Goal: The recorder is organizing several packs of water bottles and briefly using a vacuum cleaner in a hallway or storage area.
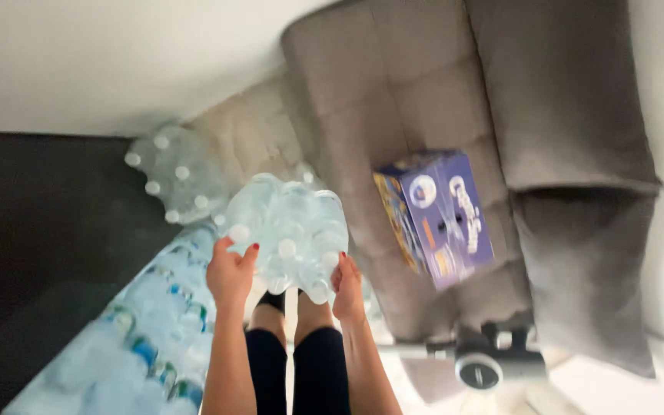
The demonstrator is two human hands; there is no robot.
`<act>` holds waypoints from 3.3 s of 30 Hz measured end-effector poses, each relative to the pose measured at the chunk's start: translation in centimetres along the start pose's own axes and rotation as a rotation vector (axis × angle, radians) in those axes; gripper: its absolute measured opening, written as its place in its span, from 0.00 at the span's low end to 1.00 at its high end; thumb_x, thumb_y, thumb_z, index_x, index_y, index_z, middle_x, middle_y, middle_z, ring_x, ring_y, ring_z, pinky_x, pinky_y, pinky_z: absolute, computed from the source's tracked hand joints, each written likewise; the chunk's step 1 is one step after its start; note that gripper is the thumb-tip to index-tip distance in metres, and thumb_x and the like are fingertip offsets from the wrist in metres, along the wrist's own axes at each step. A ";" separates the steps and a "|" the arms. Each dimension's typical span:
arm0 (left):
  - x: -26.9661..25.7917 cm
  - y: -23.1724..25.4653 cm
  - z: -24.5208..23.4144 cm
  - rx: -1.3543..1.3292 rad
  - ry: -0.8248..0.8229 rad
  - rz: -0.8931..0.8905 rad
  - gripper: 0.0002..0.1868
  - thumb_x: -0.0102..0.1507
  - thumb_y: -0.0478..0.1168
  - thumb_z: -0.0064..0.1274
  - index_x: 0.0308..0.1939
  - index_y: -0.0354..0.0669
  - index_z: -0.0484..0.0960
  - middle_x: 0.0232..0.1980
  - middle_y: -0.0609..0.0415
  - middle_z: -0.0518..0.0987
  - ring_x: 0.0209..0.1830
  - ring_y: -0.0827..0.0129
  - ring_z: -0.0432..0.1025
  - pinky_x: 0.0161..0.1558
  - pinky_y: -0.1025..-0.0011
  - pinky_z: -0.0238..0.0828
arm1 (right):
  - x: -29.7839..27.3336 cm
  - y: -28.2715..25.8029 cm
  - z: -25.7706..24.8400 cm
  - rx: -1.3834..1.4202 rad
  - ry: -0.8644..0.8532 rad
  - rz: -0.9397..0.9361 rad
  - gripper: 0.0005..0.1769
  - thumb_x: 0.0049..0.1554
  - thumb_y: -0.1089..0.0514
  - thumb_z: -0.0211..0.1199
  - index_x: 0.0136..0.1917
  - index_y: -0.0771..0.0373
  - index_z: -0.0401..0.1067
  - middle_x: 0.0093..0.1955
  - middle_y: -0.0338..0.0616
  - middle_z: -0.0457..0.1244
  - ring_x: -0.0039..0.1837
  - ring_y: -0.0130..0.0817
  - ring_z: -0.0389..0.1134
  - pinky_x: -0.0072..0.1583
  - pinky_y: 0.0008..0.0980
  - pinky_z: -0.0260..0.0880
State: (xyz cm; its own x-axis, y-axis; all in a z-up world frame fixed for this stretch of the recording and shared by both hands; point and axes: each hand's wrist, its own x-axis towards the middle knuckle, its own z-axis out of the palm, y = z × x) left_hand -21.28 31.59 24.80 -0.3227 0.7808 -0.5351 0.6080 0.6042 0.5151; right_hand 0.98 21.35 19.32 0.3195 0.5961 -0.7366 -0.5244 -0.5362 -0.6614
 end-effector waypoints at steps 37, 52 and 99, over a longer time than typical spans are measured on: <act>-13.4 -30.3 18.0 0.634 -0.386 0.339 0.28 0.61 0.55 0.61 0.57 0.41 0.76 0.36 0.50 0.85 0.42 0.50 0.80 0.45 0.54 0.73 | -16.3 39.9 -20.4 0.601 0.545 0.363 0.11 0.58 0.46 0.64 0.39 0.47 0.65 0.30 0.25 0.52 0.34 0.19 0.53 0.37 0.28 0.48; -13.7 -37.6 34.6 0.594 -0.548 0.364 0.34 0.62 0.50 0.60 0.65 0.40 0.65 0.45 0.45 0.85 0.49 0.47 0.78 0.49 0.52 0.73 | -10.1 50.0 -30.8 0.588 0.579 0.299 0.13 0.53 0.51 0.68 0.46 0.55 0.67 0.43 0.34 0.60 0.53 0.30 0.59 0.53 0.38 0.60; 44.5 -16.3 1.8 0.554 -0.010 0.183 0.49 0.66 0.73 0.44 0.75 0.37 0.65 0.71 0.37 0.68 0.73 0.49 0.59 0.69 0.40 0.44 | 24.6 33.8 28.1 0.466 -0.270 0.790 0.47 0.53 0.34 0.68 0.78 0.49 0.52 0.74 0.47 0.53 0.76 0.42 0.53 0.73 0.50 0.58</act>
State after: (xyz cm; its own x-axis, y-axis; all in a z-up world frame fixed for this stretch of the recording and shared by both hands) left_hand -44.24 56.18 -8.67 -0.1712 0.8616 -0.4779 0.9429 0.2839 0.1741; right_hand -31.08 34.66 -17.17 -0.4239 0.3126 -0.8500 -0.7904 -0.5859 0.1788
